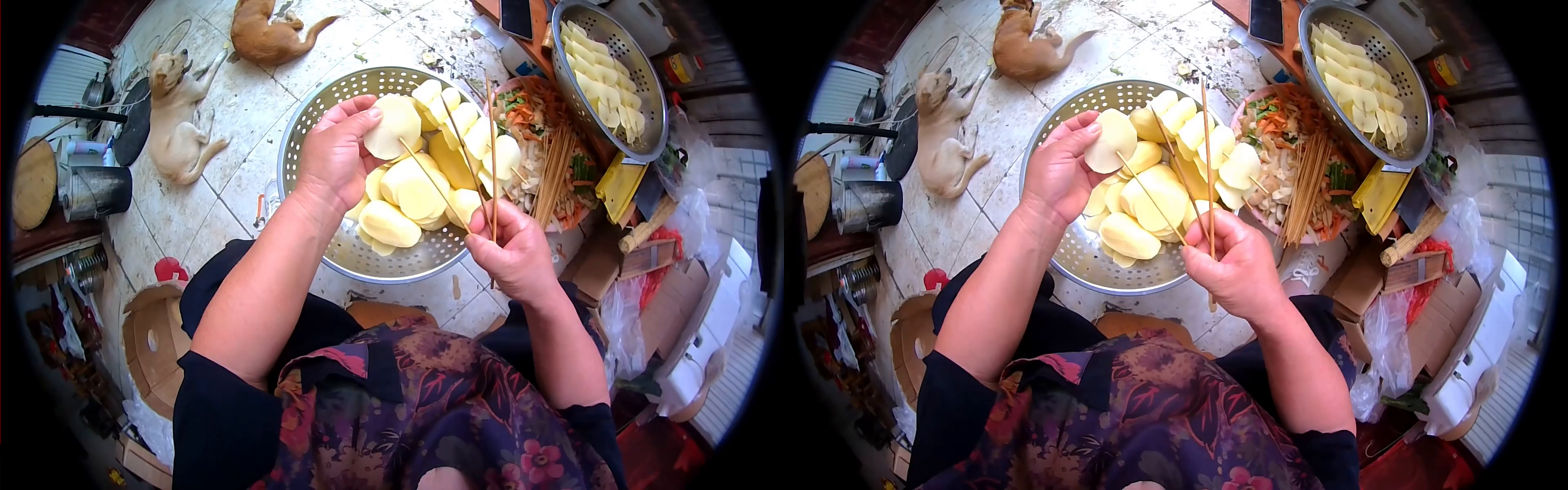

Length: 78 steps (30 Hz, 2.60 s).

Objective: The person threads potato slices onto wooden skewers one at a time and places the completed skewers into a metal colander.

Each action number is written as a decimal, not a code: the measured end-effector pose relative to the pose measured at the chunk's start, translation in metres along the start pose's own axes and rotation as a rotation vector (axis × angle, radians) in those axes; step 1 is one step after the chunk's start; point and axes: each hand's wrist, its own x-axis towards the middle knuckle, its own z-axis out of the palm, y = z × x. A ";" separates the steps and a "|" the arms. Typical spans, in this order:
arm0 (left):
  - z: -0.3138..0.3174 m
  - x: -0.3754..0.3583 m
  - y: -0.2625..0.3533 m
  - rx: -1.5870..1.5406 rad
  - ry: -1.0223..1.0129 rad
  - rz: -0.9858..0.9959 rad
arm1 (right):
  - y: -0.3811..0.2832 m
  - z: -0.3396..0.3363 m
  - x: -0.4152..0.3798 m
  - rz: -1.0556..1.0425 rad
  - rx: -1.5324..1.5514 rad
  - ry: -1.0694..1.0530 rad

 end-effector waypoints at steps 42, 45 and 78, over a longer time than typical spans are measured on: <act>-0.008 0.011 -0.041 1.110 -0.125 0.010 | -0.008 -0.007 0.007 0.030 0.304 0.168; -0.014 0.010 -0.058 1.618 -0.149 0.173 | -0.004 -0.012 0.006 0.040 0.200 0.162; -0.032 0.029 0.027 0.172 0.081 0.182 | -0.007 -0.009 -0.007 0.121 -0.075 -0.008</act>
